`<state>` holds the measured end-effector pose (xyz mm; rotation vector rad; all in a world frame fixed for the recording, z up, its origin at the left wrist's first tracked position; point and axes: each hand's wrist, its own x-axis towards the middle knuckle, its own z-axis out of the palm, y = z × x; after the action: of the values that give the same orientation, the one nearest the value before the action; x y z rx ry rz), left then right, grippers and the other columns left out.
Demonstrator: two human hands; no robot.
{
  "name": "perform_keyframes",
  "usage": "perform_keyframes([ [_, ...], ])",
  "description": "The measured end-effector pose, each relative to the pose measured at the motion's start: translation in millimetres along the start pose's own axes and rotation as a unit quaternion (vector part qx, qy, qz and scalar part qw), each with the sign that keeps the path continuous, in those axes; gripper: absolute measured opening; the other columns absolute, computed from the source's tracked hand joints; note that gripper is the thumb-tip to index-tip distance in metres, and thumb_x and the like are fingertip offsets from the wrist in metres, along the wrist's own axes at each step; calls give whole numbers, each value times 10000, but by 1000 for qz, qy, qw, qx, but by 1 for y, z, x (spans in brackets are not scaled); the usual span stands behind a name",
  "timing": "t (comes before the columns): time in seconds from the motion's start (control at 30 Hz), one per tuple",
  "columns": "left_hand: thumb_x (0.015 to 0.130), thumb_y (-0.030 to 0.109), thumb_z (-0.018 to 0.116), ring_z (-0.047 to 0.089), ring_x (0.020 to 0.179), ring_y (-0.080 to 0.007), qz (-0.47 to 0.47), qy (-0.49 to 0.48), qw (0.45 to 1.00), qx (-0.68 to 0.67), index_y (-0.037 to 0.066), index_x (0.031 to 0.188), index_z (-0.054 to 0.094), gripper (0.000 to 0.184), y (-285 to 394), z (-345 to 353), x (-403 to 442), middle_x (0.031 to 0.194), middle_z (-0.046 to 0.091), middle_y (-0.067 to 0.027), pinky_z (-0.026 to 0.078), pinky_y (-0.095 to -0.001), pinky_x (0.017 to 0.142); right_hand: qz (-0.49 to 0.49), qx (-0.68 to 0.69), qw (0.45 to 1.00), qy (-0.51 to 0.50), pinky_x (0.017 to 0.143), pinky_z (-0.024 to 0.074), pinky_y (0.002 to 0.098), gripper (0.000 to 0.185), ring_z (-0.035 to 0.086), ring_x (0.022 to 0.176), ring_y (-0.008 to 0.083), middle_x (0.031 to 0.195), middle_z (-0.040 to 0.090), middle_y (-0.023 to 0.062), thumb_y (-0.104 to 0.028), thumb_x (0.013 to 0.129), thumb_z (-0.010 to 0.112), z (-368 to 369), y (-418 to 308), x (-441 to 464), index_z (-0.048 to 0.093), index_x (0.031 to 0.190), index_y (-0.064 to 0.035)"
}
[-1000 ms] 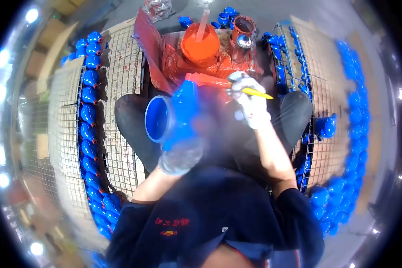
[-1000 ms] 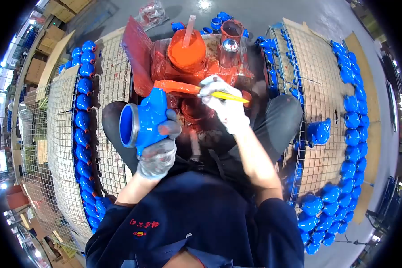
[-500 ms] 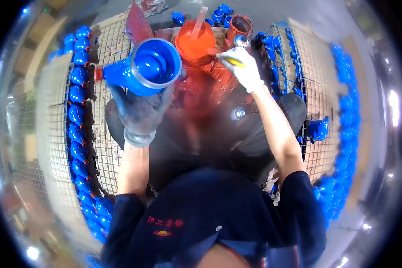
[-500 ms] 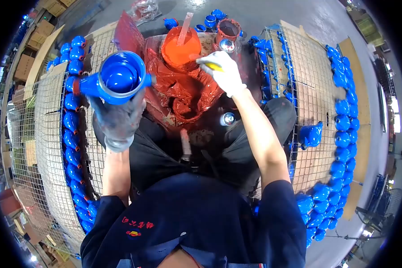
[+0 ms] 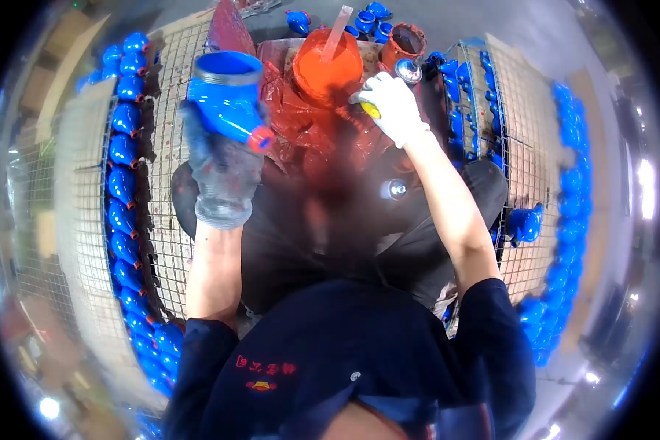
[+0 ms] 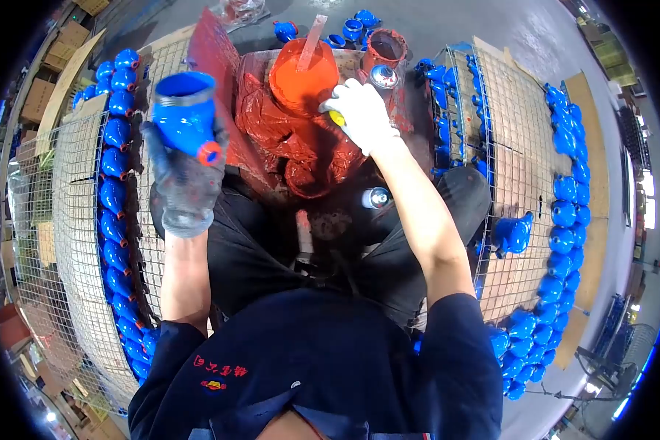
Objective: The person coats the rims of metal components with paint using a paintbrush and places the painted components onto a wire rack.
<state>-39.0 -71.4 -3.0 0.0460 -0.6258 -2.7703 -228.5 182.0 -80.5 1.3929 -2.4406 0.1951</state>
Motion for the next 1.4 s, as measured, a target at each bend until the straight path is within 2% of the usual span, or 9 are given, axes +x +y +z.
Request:
perform_keyframes([
  [0.13, 863, 220, 836, 591, 1199, -248, 37, 83, 931, 354, 47, 1461, 400, 761, -20, 11, -20, 1315, 561, -132, 550, -368, 980, -8, 112, 975, 191, 807, 475, 368, 277, 610, 897, 225, 907, 642, 2, -136, 784, 762, -26, -8, -15, 771, 1040, -242],
  [0.27, 632, 159, 963, 590, 1141, -309, 249, -21, 668, 701, 86, 1375, 434, 915, -37, 2, -36, 1322, 492, -153, 545, -384, 936, 3, 116, 922, 368, 788, 481, 329, 315, 636, 874, 201, 929, 684, -2, -84, 727, 866, -95, -31, -12, 767, 1012, -176],
  [0.37, 596, 156, 964, 586, 1127, -348, 367, -145, 521, 757, 94, 1361, 446, 926, -35, 17, -42, 1286, 504, -164, 554, -403, 912, -25, 234, 903, 360, 759, 509, 312, 279, 671, 825, 195, 926, 736, 33, -138, 794, 847, -159, -49, -11, 739, 1050, -117],
  [0.5, 649, 205, 952, 609, 1094, -351, 403, -266, 471, 738, 89, 1341, 475, 848, -40, 20, -53, 1294, 511, -168, 568, -423, 897, 113, 321, 914, 222, 679, 511, 300, 242, 663, 718, 182, 816, 687, 78, -258, 987, 660, -208, -76, -2, 687, 1053, -27],
  [0.57, 682, 245, 940, 614, 1086, -356, 403, -295, 467, 730, 87, 1341, 480, 819, -41, 21, -57, 1281, 523, -168, 570, -430, 893, 131, 449, 873, 141, 692, 511, 394, 347, 671, 728, 293, 792, 675, 167, -328, 1016, 608, -209, -69, 8, 639, 1057, 15],
  [0.83, 712, 274, 926, 610, 1093, -365, 396, -300, 439, 749, 76, 1342, 476, 799, -48, 32, -73, 1281, 526, -171, 564, -434, 902, 209, 447, 870, -3, 682, 493, 363, 334, 640, 692, 241, 770, 662, 153, -319, 1015, 614, -242, -80, -11, 636, 1052, 12],
  [1.07, 624, 235, 971, 598, 1140, -308, 238, -125, 623, 735, 77, 1358, 439, 920, -48, 34, -82, 1260, 534, -151, 547, -408, 930, 104, 406, 895, 151, 722, 537, 348, 281, 694, 796, 270, 861, 690, 122, -324, 970, 671, -209, -101, -43, 675, 1044, -53],
  [1.2, 669, 263, 971, 614, 1137, -257, 71, 3, 834, 547, 23, 1415, 406, 966, -46, 33, -75, 1306, 547, -135, 547, -381, 960, -14, 403, 890, 211, 746, 530, 347, 235, 668, 807, 248, 947, 695, 39, -118, 810, 815, -201, -101, -50, 672, 998, -115],
  [1.4, 919, 567, 660, 614, 1215, -299, -129, -41, 956, 259, 12, 1478, 412, 826, -23, 53, -62, 1375, 571, -177, 533, -445, 1023, -141, 313, 908, 241, 748, 469, 371, 404, 616, 839, 248, 926, 643, 17, -140, 701, 874, -190, -95, -51, 652, 1037, -149],
])
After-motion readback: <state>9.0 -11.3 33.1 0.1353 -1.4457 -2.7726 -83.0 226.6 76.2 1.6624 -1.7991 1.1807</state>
